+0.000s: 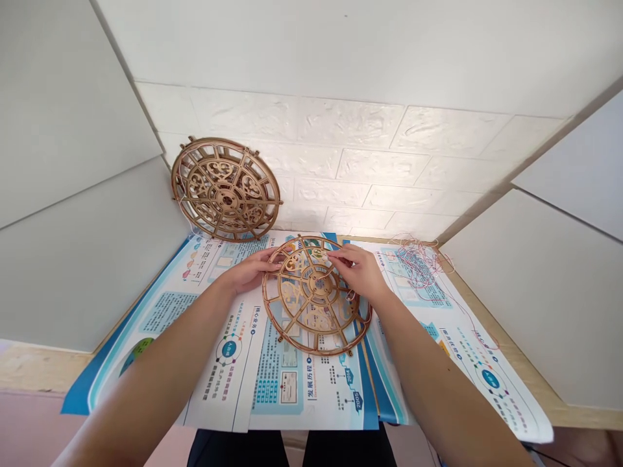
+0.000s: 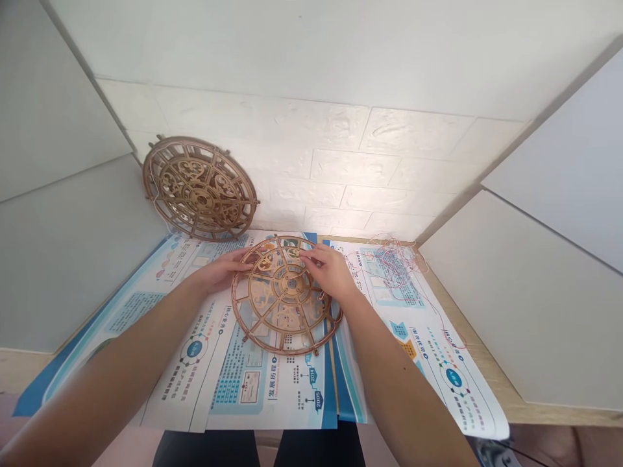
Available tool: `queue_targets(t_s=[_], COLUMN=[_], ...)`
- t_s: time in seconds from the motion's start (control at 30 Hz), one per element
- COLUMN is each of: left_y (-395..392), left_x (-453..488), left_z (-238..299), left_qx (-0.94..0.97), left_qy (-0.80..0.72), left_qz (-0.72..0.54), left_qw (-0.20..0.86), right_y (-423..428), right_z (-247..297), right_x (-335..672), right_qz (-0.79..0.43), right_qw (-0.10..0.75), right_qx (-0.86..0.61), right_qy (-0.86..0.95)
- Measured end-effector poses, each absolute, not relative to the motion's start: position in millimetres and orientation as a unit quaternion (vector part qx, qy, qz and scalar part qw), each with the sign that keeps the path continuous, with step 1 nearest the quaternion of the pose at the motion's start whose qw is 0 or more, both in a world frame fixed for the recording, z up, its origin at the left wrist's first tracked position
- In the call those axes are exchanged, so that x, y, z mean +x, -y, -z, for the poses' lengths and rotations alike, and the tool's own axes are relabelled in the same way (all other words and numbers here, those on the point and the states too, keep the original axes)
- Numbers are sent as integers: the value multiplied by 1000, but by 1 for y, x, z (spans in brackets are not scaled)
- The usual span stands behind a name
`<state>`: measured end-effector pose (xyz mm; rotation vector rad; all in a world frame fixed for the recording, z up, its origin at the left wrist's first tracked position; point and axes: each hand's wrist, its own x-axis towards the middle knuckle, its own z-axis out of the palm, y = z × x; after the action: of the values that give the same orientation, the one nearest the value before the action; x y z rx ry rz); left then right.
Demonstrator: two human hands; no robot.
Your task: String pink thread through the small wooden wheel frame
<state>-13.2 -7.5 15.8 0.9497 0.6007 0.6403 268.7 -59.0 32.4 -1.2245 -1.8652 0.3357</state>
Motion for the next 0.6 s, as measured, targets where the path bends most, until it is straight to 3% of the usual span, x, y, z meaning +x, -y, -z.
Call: queue_targets(t_s=[0.6], left_y=[4], left_x=[-14], left_z=[-11], left_qx=[474], left_qy=[-260], left_qz=[-280], left_qw=[793], right_y=[84], right_z=[-35], right_x=[211], right_qz=[69], right_qw=[345], right_qx=[-386], right_qy=[853])
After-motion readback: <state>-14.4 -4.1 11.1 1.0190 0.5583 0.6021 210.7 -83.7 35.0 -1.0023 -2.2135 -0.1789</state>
